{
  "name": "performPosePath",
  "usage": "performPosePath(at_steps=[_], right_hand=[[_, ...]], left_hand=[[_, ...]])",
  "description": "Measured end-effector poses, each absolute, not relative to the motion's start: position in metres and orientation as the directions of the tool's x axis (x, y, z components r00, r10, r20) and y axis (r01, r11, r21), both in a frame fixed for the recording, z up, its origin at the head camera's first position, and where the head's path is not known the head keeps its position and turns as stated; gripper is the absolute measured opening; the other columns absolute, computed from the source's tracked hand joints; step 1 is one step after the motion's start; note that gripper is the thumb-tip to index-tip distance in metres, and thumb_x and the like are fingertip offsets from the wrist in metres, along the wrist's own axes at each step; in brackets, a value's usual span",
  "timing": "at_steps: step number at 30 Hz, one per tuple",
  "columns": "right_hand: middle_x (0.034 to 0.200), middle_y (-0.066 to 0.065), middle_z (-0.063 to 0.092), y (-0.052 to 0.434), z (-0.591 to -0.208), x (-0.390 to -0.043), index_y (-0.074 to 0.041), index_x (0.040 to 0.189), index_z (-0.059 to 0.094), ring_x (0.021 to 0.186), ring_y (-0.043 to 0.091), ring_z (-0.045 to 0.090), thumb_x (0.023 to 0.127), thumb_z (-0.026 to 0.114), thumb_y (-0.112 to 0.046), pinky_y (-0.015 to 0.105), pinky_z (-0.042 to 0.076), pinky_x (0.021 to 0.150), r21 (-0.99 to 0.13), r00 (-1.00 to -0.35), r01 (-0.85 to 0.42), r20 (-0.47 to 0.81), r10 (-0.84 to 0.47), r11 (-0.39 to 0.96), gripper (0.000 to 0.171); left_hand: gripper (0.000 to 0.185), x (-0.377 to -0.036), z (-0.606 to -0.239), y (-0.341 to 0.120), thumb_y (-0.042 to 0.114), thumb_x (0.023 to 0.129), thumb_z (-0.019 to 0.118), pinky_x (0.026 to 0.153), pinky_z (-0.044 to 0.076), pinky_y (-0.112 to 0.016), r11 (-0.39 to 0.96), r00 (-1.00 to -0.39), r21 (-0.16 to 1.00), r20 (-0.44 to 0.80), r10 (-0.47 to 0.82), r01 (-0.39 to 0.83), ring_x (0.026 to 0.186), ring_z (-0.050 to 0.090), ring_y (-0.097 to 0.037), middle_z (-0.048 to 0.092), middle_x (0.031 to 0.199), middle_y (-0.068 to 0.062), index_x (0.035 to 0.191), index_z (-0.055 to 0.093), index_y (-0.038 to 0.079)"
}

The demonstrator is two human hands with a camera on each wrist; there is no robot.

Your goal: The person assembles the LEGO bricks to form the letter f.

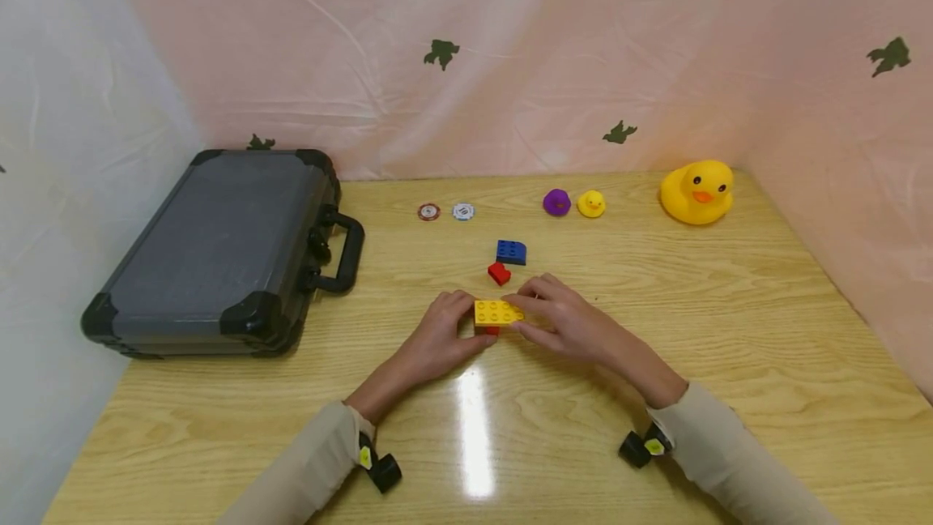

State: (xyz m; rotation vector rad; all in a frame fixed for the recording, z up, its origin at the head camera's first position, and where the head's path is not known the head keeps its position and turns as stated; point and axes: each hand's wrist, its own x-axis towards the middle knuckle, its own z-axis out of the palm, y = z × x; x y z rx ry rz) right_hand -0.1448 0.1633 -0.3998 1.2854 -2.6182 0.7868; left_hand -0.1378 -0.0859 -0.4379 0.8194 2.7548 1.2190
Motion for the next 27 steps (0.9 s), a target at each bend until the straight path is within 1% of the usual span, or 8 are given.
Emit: performPosePath(at_steps=[7, 14, 20, 23, 27], right_hand=[[0.111, 0.008, 0.067, 0.162, -0.392, -0.147, 0.0, 0.128, 0.071, 0.1, 0.022, 0.055, 0.095, 0.077, -0.016, 0.035, 0.052, 0.083, -0.401, -0.63, -0.76, 0.266, -0.73, 0.511, 0.037], [0.112, 0.008, 0.067, 0.161, -0.392, -0.149, -0.002, 0.128, 0.071, 0.101, 0.022, 0.056, 0.095, 0.077, -0.017, 0.037, 0.053, 0.085, -0.422, -0.648, -0.741, 0.249, -0.72, 0.522, 0.037], [0.119, 0.007, 0.065, 0.165, -0.397, -0.153, -0.005, 0.13, 0.071, 0.108, 0.022, 0.058, 0.096, 0.076, -0.021, 0.041, 0.054, 0.091, -0.513, -0.687, -0.693, 0.257, -0.68, 0.506, 0.038], [0.121, 0.01, 0.064, 0.169, -0.401, -0.161, -0.004, 0.13, 0.071, 0.109, 0.025, 0.06, 0.098, 0.074, -0.018, 0.044, 0.054, 0.092, -0.559, -0.703, -0.675, 0.288, -0.65, 0.482, 0.035], [0.119, 0.014, 0.065, 0.17, -0.406, -0.174, 0.0, 0.126, 0.071, 0.106, 0.028, 0.062, 0.099, 0.07, -0.011, 0.046, 0.054, 0.089, -0.605, -0.712, -0.663, 0.328, -0.62, 0.441, 0.029]], left_hand=[[0.037, -0.139, -0.439, -0.087, 0.023, 0.089, 0.084, 0.09, 0.044, -0.041, 0.558, -0.863, 0.694, 0.191, 0.468, 0.456, 0.102, 0.052, -0.023, 0.065, 0.114, -0.005, 0.117, 0.067, 0.005], [0.037, -0.14, -0.439, -0.087, 0.023, 0.089, 0.084, 0.09, 0.044, -0.041, 0.56, -0.867, 0.698, 0.183, 0.463, 0.446, 0.102, 0.052, -0.023, 0.065, 0.115, -0.005, 0.117, 0.067, 0.004], [0.039, -0.139, -0.439, -0.087, 0.023, 0.089, 0.084, 0.089, 0.044, -0.041, 0.561, -0.867, 0.697, 0.179, 0.465, 0.446, 0.102, 0.052, -0.023, 0.065, 0.116, -0.006, 0.118, 0.068, 0.004], [0.039, -0.138, -0.438, -0.087, 0.023, 0.089, 0.084, 0.09, 0.045, -0.041, 0.559, -0.866, 0.699, 0.18, 0.466, 0.446, 0.102, 0.052, -0.023, 0.065, 0.117, -0.006, 0.119, 0.068, 0.003], [0.039, -0.139, -0.438, -0.087, 0.023, 0.089, 0.084, 0.09, 0.045, -0.042, 0.554, -0.863, 0.698, 0.188, 0.469, 0.454, 0.102, 0.053, -0.024, 0.065, 0.117, -0.007, 0.118, 0.068, 0.003]])
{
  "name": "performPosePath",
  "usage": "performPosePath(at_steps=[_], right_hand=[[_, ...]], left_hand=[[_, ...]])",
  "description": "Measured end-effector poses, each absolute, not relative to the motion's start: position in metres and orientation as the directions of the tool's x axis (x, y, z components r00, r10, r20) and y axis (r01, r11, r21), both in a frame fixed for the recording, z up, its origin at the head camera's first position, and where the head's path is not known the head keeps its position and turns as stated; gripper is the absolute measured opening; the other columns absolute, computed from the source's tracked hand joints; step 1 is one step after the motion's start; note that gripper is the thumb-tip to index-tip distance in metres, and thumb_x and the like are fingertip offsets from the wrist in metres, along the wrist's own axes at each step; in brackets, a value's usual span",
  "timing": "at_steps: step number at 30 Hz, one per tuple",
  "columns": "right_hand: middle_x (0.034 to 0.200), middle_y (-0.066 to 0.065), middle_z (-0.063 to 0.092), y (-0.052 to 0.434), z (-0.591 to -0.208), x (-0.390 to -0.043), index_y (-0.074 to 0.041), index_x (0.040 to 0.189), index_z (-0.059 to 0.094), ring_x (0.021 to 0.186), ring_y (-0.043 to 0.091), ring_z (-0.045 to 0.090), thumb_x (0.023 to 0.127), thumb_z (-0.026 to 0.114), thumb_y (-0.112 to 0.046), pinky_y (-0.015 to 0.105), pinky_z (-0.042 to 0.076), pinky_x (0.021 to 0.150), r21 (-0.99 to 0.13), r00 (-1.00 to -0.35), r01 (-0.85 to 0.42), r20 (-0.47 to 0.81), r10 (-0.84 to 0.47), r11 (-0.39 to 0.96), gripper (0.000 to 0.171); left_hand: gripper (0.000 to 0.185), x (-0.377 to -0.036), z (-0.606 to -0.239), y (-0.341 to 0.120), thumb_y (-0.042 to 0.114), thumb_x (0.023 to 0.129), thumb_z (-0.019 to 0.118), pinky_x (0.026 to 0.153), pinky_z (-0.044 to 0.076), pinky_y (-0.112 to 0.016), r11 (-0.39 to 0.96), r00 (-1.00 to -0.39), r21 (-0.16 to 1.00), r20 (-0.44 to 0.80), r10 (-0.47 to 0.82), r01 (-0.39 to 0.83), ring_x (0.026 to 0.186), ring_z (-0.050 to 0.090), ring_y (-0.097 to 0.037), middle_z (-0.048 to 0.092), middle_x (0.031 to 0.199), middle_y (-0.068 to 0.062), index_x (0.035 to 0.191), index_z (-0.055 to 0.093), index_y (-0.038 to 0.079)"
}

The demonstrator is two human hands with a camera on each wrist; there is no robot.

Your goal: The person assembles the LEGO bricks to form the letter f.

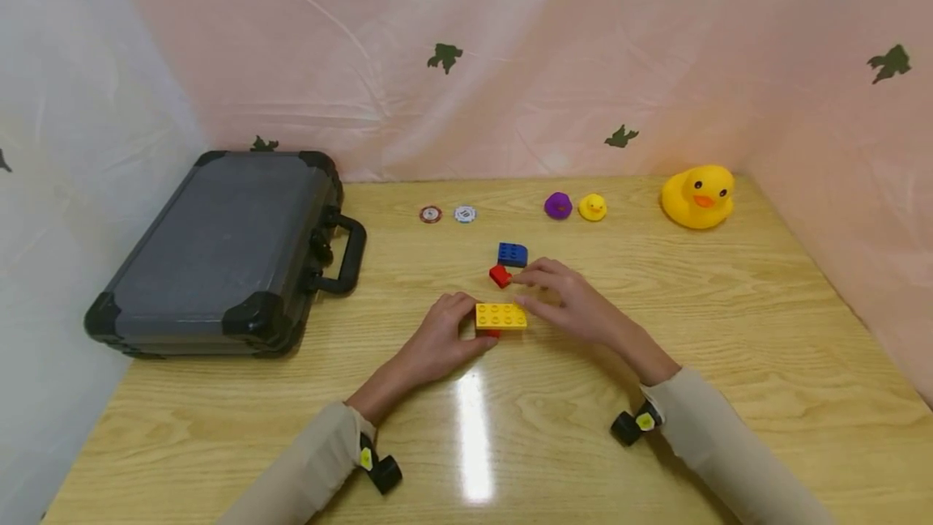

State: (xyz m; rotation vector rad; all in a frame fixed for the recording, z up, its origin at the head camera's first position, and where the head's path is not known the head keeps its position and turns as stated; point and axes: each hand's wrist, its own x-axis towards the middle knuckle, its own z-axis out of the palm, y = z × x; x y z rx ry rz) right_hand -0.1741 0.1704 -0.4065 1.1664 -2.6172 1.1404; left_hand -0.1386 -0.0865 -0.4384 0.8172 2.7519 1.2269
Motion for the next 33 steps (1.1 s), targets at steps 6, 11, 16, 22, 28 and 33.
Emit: performPosePath(at_steps=[6, 11, 16, 22, 28, 33], right_hand=[[0.117, 0.014, 0.065, 0.169, -0.413, -0.19, 0.002, 0.124, 0.071, 0.099, 0.026, 0.06, 0.1, 0.07, -0.009, 0.044, 0.053, 0.085, -0.602, -0.724, -0.659, 0.345, -0.598, 0.451, 0.027], [0.114, 0.012, 0.065, 0.165, -0.417, -0.198, 0.001, 0.123, 0.071, 0.096, 0.024, 0.058, 0.099, 0.071, -0.009, 0.041, 0.052, 0.082, -0.598, -0.725, -0.66, 0.349, -0.593, 0.455, 0.026], [0.114, 0.013, 0.065, 0.163, -0.42, -0.202, 0.002, 0.125, 0.07, 0.095, 0.026, 0.058, 0.098, 0.072, -0.007, 0.042, 0.052, 0.081, -0.606, -0.724, -0.657, 0.339, -0.601, 0.449, 0.029], [0.121, 0.015, 0.065, 0.159, -0.421, -0.203, 0.0, 0.129, 0.069, 0.107, 0.03, 0.06, 0.099, 0.07, -0.009, 0.048, 0.051, 0.091, -0.612, -0.749, -0.622, 0.285, -0.598, 0.488, 0.031], [0.126, 0.018, 0.063, 0.155, -0.423, -0.203, 0.001, 0.135, 0.065, 0.114, 0.033, 0.059, 0.1, 0.069, -0.009, 0.05, 0.05, 0.097, -0.6, -0.767, -0.601, 0.245, -0.593, 0.528, 0.037], [0.126, 0.019, 0.062, 0.151, -0.423, -0.202, 0.003, 0.138, 0.063, 0.112, 0.032, 0.057, 0.1, 0.069, -0.01, 0.048, 0.05, 0.096, -0.593, -0.783, -0.579, 0.213, -0.584, 0.56, 0.04]], left_hand=[[0.037, -0.139, -0.438, -0.086, 0.023, 0.089, 0.084, 0.09, 0.044, -0.042, 0.547, -0.86, 0.701, 0.193, 0.472, 0.457, 0.102, 0.053, -0.024, 0.065, 0.115, -0.006, 0.117, 0.068, 0.004], [0.036, -0.138, -0.438, -0.086, 0.024, 0.09, 0.083, 0.089, 0.044, -0.041, 0.549, -0.859, 0.698, 0.192, 0.474, 0.459, 0.101, 0.053, -0.024, 0.065, 0.113, -0.005, 0.117, 0.068, 0.005], [0.036, -0.139, -0.439, -0.086, 0.024, 0.09, 0.083, 0.088, 0.044, -0.041, 0.547, -0.856, 0.695, 0.199, 0.478, 0.467, 0.101, 0.053, -0.024, 0.065, 0.113, -0.006, 0.115, 0.068, 0.004], [0.034, -0.139, -0.44, -0.086, 0.024, 0.09, 0.083, 0.089, 0.044, -0.041, 0.547, -0.857, 0.696, 0.197, 0.476, 0.465, 0.101, 0.053, -0.023, 0.064, 0.112, -0.005, 0.114, 0.068, 0.005], [0.033, -0.139, -0.439, -0.086, 0.023, 0.09, 0.083, 0.09, 0.044, -0.043, 0.543, -0.854, 0.697, 0.199, 0.48, 0.468, 0.102, 0.053, -0.024, 0.064, 0.113, -0.006, 0.114, 0.068, 0.005], [0.033, -0.139, -0.438, -0.086, 0.023, 0.091, 0.082, 0.09, 0.044, -0.042, 0.545, -0.858, 0.702, 0.187, 0.479, 0.458, 0.102, 0.053, -0.023, 0.064, 0.112, -0.005, 0.114, 0.068, 0.006]])
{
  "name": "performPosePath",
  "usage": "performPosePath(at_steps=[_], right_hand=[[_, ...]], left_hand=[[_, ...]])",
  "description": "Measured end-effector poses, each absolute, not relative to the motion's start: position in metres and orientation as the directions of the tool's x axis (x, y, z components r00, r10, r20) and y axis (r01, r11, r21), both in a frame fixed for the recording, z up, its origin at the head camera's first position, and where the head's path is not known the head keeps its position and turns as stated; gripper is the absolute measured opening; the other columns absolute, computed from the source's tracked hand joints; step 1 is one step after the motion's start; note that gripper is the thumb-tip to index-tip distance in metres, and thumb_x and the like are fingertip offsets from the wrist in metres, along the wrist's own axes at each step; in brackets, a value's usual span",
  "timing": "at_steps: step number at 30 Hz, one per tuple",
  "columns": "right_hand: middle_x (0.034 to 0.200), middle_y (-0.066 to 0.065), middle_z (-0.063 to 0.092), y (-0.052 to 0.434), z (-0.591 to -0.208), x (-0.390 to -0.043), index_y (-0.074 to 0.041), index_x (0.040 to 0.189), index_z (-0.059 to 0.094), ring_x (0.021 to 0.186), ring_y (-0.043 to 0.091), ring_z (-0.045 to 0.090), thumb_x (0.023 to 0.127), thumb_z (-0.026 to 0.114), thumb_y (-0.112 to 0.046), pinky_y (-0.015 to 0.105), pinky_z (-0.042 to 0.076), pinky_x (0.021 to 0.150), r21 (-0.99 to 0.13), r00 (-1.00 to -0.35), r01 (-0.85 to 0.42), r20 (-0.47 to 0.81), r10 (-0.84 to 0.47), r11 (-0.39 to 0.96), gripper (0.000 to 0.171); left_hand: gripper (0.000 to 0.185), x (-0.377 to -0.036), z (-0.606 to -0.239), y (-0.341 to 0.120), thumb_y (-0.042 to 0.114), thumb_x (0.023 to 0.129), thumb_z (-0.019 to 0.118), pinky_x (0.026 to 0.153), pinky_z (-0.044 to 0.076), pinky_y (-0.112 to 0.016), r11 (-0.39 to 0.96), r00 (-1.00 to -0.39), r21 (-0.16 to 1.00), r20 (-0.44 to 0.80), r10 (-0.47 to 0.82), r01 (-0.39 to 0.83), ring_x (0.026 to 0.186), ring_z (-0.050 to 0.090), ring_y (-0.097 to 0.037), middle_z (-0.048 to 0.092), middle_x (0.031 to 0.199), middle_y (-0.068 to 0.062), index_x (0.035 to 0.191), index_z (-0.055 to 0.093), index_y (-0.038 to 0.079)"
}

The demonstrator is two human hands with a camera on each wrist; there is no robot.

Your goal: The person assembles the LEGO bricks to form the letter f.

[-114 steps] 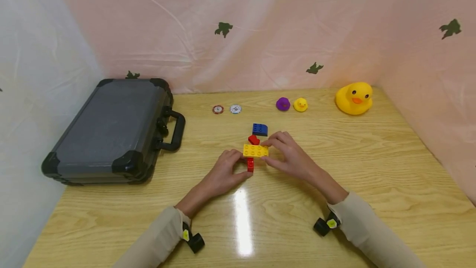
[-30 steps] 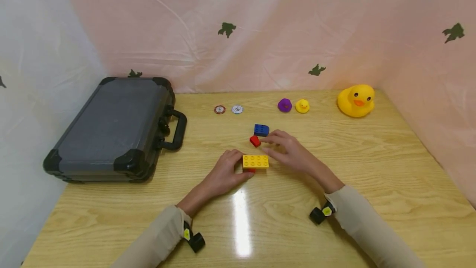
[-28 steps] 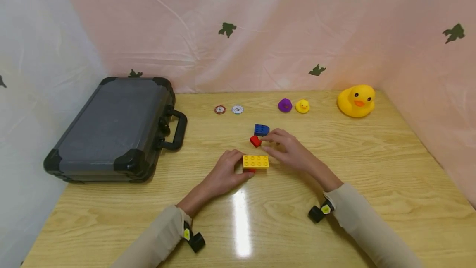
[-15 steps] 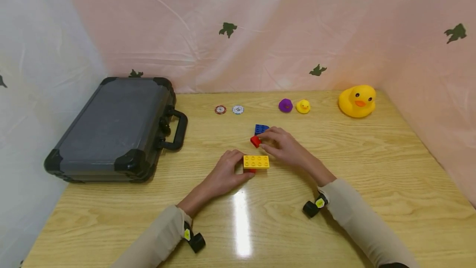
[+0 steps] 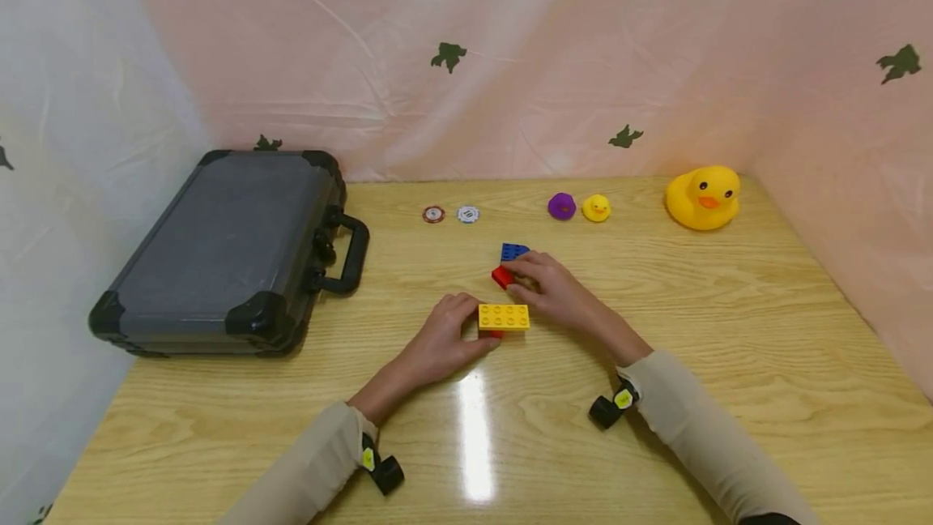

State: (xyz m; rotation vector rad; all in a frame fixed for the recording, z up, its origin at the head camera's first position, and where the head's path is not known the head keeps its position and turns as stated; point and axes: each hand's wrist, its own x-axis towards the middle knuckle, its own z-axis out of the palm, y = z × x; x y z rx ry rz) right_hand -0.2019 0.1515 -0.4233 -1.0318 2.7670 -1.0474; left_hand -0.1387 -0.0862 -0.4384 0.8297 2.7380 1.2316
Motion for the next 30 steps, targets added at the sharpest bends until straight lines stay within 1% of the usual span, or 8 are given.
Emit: performPosePath(at_steps=[7, 12, 19, 25, 30], right_hand=[[0.115, 0.014, 0.061, 0.1486, -0.4251, -0.2034, 0.004, 0.139, 0.062, 0.099, 0.027, 0.055, 0.1, 0.069, -0.008, 0.042, 0.05, 0.085, -0.576, -0.768, -0.602, 0.229, -0.598, 0.553, 0.041], [0.112, 0.012, 0.06, 0.1473, -0.425, -0.2034, 0.005, 0.134, 0.064, 0.097, 0.026, 0.056, 0.099, 0.07, -0.007, 0.04, 0.051, 0.083, -0.579, -0.764, -0.607, 0.235, -0.601, 0.545, 0.038], [0.113, 0.009, 0.061, 0.1464, -0.424, -0.2017, 0.0, 0.129, 0.068, 0.103, 0.026, 0.057, 0.097, 0.074, -0.012, 0.042, 0.051, 0.088, -0.606, -0.784, -0.572, 0.208, -0.584, 0.552, 0.034], [0.113, 0.007, 0.063, 0.1466, -0.4225, -0.199, -0.002, 0.122, 0.068, 0.104, 0.025, 0.058, 0.097, 0.076, -0.015, 0.042, 0.051, 0.09, -0.652, -0.808, -0.528, 0.188, -0.558, 0.545, 0.029], [0.115, 0.007, 0.067, 0.1496, -0.4214, -0.1978, -0.004, 0.121, 0.067, 0.105, 0.025, 0.062, 0.096, 0.077, -0.015, 0.044, 0.052, 0.093, -0.676, -0.821, -0.504, 0.182, -0.541, 0.537, 0.029]], left_hand=[[0.032, -0.1389, -0.4381, -0.0856, 0.023, 0.09, 0.083, 0.09, 0.044, -0.042, 0.549, -0.861, 0.702, 0.184, 0.475, 0.453, 0.102, 0.052, -0.023, 0.064, 0.112, -0.004, 0.113, 0.068, 0.006], [0.033, -0.1385, -0.4384, -0.0855, 0.024, 0.091, 0.083, 0.089, 0.044, -0.041, 0.556, -0.861, 0.696, 0.181, 0.475, 0.453, 0.101, 0.052, -0.023, 0.064, 0.113, -0.005, 0.114, 0.068, 0.006], [0.034, -0.1383, -0.4382, -0.0855, 0.025, 0.091, 0.082, 0.09, 0.044, -0.041, 0.562, -0.863, 0.694, 0.176, 0.473, 0.45, 0.101, 0.052, -0.023, 0.064, 0.114, -0.005, 0.115, 0.067, 0.006], [0.035, -0.1385, -0.4392, -0.0854, 0.024, 0.09, 0.082, 0.09, 0.044, -0.041, 0.558, -0.865, 0.7, 0.174, 0.47, 0.445, 0.102, 0.052, -0.023, 0.064, 0.115, -0.005, 0.117, 0.067, 0.006], [0.034, -0.1384, -0.4394, -0.0854, 0.023, 0.09, 0.083, 0.089, 0.044, -0.041, 0.553, -0.866, 0.704, 0.182, 0.466, 0.446, 0.101, 0.052, -0.022, 0.064, 0.114, -0.004, 0.116, 0.067, 0.006]])
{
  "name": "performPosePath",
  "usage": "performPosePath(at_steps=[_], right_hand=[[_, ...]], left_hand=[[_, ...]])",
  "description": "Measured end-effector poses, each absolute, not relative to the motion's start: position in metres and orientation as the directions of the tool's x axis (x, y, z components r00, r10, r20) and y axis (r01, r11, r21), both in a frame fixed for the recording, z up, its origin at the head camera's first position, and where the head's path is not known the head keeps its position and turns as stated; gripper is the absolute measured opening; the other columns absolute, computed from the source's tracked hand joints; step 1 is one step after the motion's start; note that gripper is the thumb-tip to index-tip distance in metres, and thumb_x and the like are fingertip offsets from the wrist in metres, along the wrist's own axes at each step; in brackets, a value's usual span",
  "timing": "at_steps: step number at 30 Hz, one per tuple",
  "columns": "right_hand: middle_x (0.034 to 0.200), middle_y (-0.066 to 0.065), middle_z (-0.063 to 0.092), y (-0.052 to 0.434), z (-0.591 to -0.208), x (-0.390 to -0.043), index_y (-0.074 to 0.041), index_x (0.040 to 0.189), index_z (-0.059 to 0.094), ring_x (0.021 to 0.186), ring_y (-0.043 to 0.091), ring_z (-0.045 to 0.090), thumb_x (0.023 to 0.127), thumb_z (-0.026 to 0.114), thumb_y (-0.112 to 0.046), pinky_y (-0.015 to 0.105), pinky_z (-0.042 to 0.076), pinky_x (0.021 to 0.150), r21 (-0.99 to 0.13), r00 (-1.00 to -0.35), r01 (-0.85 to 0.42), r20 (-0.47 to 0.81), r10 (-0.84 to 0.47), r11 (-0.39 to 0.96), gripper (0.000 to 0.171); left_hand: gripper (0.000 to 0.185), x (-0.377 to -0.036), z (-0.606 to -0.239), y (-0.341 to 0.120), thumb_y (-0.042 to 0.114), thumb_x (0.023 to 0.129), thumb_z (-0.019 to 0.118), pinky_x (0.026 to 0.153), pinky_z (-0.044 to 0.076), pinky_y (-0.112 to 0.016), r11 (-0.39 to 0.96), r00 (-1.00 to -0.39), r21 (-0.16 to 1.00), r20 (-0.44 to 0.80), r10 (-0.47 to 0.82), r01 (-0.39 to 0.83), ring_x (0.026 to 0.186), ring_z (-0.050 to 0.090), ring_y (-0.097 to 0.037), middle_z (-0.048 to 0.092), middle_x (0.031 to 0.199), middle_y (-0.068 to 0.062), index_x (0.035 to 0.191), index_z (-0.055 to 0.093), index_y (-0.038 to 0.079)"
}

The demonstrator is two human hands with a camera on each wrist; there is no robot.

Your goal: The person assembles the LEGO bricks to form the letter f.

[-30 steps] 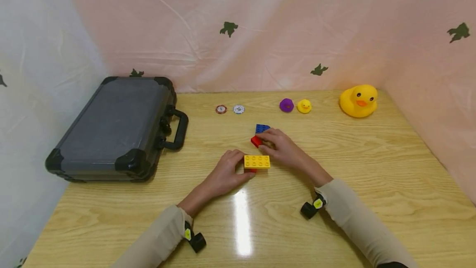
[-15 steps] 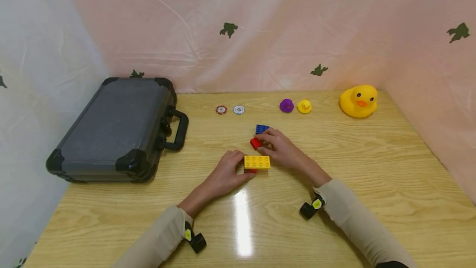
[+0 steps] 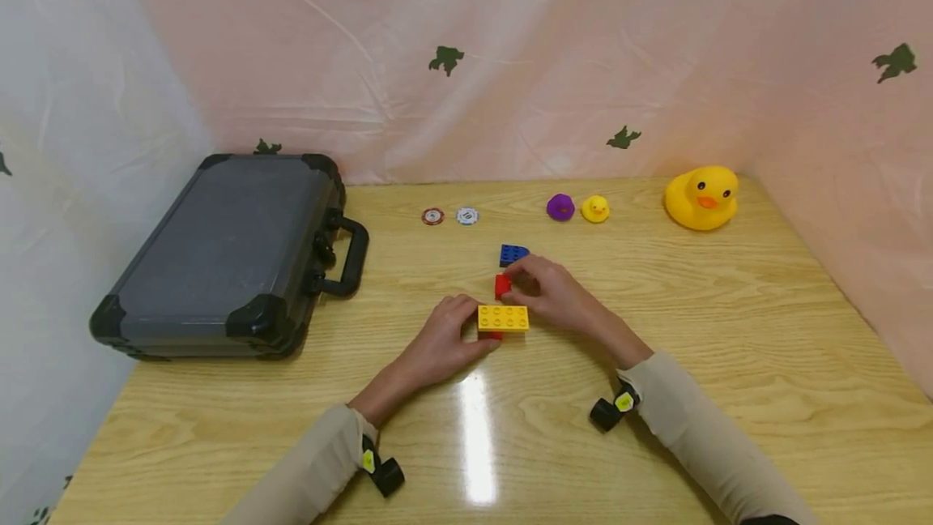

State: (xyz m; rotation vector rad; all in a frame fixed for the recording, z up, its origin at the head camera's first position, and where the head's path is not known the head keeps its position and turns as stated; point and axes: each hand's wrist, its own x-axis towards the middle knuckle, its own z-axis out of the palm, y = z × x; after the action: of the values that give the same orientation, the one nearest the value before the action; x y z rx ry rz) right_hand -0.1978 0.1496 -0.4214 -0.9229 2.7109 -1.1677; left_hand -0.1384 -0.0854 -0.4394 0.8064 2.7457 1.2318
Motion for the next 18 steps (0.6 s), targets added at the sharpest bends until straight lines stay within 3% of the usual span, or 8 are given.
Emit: performPosePath(at_steps=[6, 18], right_hand=[[0.116, 0.01, 0.071, 0.154, -0.418, -0.195, -0.002, 0.122, 0.065, 0.106, 0.026, 0.067, 0.097, 0.075, -0.012, 0.044, 0.055, 0.092, -0.699, -0.823, -0.494, 0.186, -0.536, 0.517, 0.029], [0.11, 0.013, 0.073, 0.158, -0.41, -0.188, 0.004, 0.119, 0.067, 0.098, 0.029, 0.069, 0.092, 0.077, -0.003, 0.045, 0.056, 0.085, -0.67, -0.761, -0.617, 0.375, -0.529, 0.413, 0.029]], left_hand=[[0.034, -0.138, -0.44, -0.086, 0.023, 0.09, 0.083, 0.089, 0.043, -0.041, 0.55, -0.866, 0.709, 0.175, 0.468, 0.441, 0.102, 0.051, -0.022, 0.064, 0.113, -0.004, 0.116, 0.067, 0.006], [0.032, -0.139, -0.439, -0.086, 0.025, 0.09, 0.082, 0.083, 0.042, -0.038, 0.555, -0.853, 0.683, 0.204, 0.481, 0.476, 0.096, 0.051, -0.022, 0.063, 0.107, -0.004, 0.11, 0.066, 0.005]])
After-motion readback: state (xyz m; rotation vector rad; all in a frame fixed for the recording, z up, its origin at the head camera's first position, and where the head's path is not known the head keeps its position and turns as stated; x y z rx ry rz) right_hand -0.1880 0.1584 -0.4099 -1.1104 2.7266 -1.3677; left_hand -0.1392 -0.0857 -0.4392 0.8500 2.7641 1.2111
